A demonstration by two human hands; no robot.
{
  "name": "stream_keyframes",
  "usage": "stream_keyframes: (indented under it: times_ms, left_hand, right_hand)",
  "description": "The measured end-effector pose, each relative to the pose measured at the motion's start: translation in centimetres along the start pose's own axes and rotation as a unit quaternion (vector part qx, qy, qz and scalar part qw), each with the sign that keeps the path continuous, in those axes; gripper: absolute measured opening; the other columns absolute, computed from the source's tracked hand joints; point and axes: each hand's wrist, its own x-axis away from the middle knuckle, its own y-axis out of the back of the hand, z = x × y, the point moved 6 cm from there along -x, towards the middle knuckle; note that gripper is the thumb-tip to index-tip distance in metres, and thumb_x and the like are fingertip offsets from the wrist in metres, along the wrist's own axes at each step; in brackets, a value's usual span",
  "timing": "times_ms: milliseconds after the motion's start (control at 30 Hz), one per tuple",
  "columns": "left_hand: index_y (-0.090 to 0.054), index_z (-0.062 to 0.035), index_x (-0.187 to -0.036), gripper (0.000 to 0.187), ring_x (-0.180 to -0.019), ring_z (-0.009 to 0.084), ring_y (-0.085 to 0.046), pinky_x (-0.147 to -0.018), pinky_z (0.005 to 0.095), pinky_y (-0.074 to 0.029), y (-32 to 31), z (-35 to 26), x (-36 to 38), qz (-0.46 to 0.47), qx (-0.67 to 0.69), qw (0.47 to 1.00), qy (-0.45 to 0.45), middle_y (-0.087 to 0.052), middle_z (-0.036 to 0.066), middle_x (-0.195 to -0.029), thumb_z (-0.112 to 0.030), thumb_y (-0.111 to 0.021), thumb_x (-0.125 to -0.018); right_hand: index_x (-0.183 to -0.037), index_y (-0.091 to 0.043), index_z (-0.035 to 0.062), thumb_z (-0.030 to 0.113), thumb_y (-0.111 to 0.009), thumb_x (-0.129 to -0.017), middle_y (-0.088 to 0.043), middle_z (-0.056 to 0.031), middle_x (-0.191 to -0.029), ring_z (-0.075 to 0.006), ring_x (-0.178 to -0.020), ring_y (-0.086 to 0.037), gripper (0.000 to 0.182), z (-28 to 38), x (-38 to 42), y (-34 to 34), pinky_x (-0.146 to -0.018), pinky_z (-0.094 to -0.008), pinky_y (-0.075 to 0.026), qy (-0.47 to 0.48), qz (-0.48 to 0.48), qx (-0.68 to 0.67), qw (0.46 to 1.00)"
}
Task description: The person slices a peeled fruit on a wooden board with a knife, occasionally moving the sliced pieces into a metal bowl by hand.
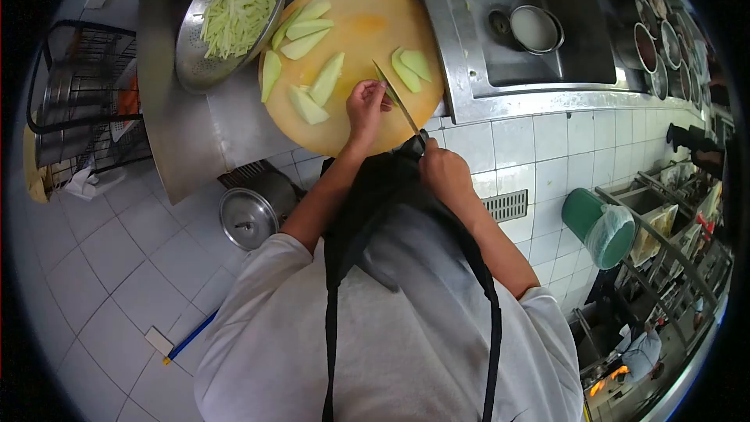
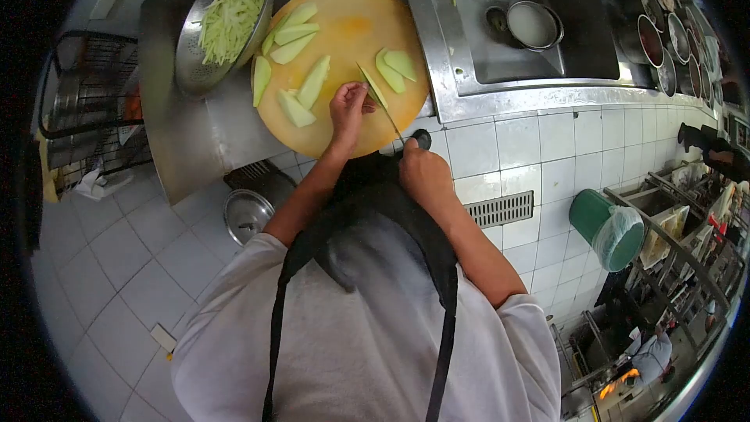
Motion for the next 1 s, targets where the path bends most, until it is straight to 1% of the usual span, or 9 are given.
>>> stream_keyframes:
  times_ms: [100, 333, 533, 633, 733, 800, 833, 933, 1000]
  left_hand:
    - [-0.064, -0.0002, -0.104, 0.021, -0.067, 0.0128, -0.066, -0.058, 0.0271, -0.056, -0.1, 0.1, -0.1, 0.001, 0.005, 1.000, 0.012, -0.068, 0.006, -0.085, -0.020, -0.070, -0.098]
    - [-0.064, -0.0003, -0.104, 0.024, -0.068, 0.0128, -0.066, -0.059, 0.0269, -0.057, -0.2, -0.1, 0.1, 0.003, -0.008, 1.000, 0.005, -0.067, 0.006, -0.084, -0.022, -0.070, -0.098]
    - [-0.064, 0.0000, -0.104, 0.024, -0.068, 0.0126, -0.066, -0.059, 0.0270, -0.056, -0.2, -0.2, 0.1, 0.003, -0.011, 1.000, 0.006, -0.067, 0.005, -0.083, -0.022, -0.070, -0.098]
    - [-0.063, 0.0005, -0.104, 0.023, -0.067, 0.0125, -0.065, -0.059, 0.0272, -0.056, -0.2, -0.2, 0.1, 0.006, -0.006, 1.000, 0.003, -0.067, 0.005, -0.084, -0.021, -0.070, -0.098]
    - [-0.063, 0.0012, -0.104, 0.023, -0.068, 0.0126, -0.065, -0.059, 0.0274, -0.056, -0.2, -0.2, 0.0, 0.012, -0.006, 1.000, 0.000, -0.067, 0.005, -0.084, -0.019, -0.070, -0.098]
    - [-0.063, 0.0016, -0.104, 0.022, -0.068, 0.0126, -0.065, -0.059, 0.0275, -0.055, -0.3, -0.2, 0.0, 0.019, -0.002, 1.000, -0.011, -0.067, 0.006, -0.085, -0.018, -0.070, -0.098]
    - [-0.063, 0.0019, -0.104, 0.022, -0.068, 0.0127, -0.065, -0.059, 0.0279, -0.056, -0.2, -0.1, 0.0, 0.012, -0.011, 1.000, -0.003, -0.067, 0.006, -0.085, -0.018, -0.069, -0.098]
    - [-0.063, 0.0030, -0.105, 0.020, -0.070, 0.0131, -0.065, -0.059, 0.0290, -0.058, 0.4, 0.0, -0.2, -0.018, -0.031, 0.999, 0.004, -0.067, 0.007, -0.087, -0.016, -0.066, -0.099]
    - [-0.063, 0.0036, -0.106, 0.019, -0.071, 0.0136, -0.066, -0.058, 0.0299, -0.060, 0.7, 0.4, 0.0, -0.047, -0.032, 0.998, -0.001, -0.067, 0.008, -0.087, -0.014, -0.064, -0.099]
  right_hand:
    - [-0.091, -0.056, -0.0001, 0.010, -0.057, -0.089, -0.069, -0.0230, -0.071, -0.0393, -0.065, -0.072, 0.010, 0.1, -0.6, -0.5, -0.059, -0.0479, -0.058, -0.008, 0.005, 0.012, 1.000]
    - [-0.092, -0.057, -0.0004, 0.006, -0.057, -0.088, -0.070, -0.0229, -0.074, -0.0386, -0.069, -0.073, 0.008, 0.2, -1.7, -1.1, -0.061, -0.0465, -0.059, -0.030, 0.015, 0.026, 0.999]
    - [-0.093, -0.056, -0.0003, 0.005, -0.057, -0.089, -0.071, -0.0229, -0.075, -0.0378, -0.070, -0.074, 0.007, 0.9, -2.9, -1.1, -0.062, -0.0459, -0.060, -0.016, 0.004, 0.016, 1.000]
    - [-0.095, -0.056, -0.0004, 0.005, -0.057, -0.090, -0.071, -0.0217, -0.076, -0.0372, -0.071, -0.074, 0.008, 1.0, -3.8, -1.6, -0.062, -0.0454, -0.060, -0.026, 0.021, 0.027, 0.999]
    - [-0.096, -0.055, -0.0004, 0.006, -0.056, -0.091, -0.072, -0.0207, -0.076, -0.0362, -0.072, -0.074, 0.008, 1.1, -5.1, -2.3, -0.063, -0.0447, -0.060, -0.020, -0.003, 0.043, 0.999]
    - [-0.096, -0.054, -0.0005, 0.008, -0.055, -0.092, -0.070, -0.0230, -0.075, -0.0377, -0.071, -0.073, 0.009, 0.7, -6.3, -3.4, -0.061, -0.0462, -0.059, -0.013, -0.016, 0.026, 0.999]
    - [-0.097, -0.053, -0.0005, 0.009, -0.055, -0.092, -0.070, -0.0241, -0.075, -0.0385, -0.071, -0.073, 0.010, 0.7, -6.8, -3.7, -0.061, -0.0470, -0.059, -0.008, -0.025, 0.018, 0.999]
    - [-0.097, -0.053, -0.0005, 0.009, -0.055, -0.092, -0.070, -0.0250, -0.077, -0.0406, -0.073, -0.073, 0.011, 0.3, -7.2, -4.0, -0.062, -0.0491, -0.059, -0.043, -0.007, -0.002, 0.999]
    - [-0.097, -0.055, 0.0003, 0.010, -0.056, -0.093, -0.071, -0.0233, -0.077, -0.0387, -0.072, -0.073, 0.011, 0.2, -6.9, -3.8, -0.063, -0.0471, -0.060, -0.027, -0.019, 0.002, 0.999]
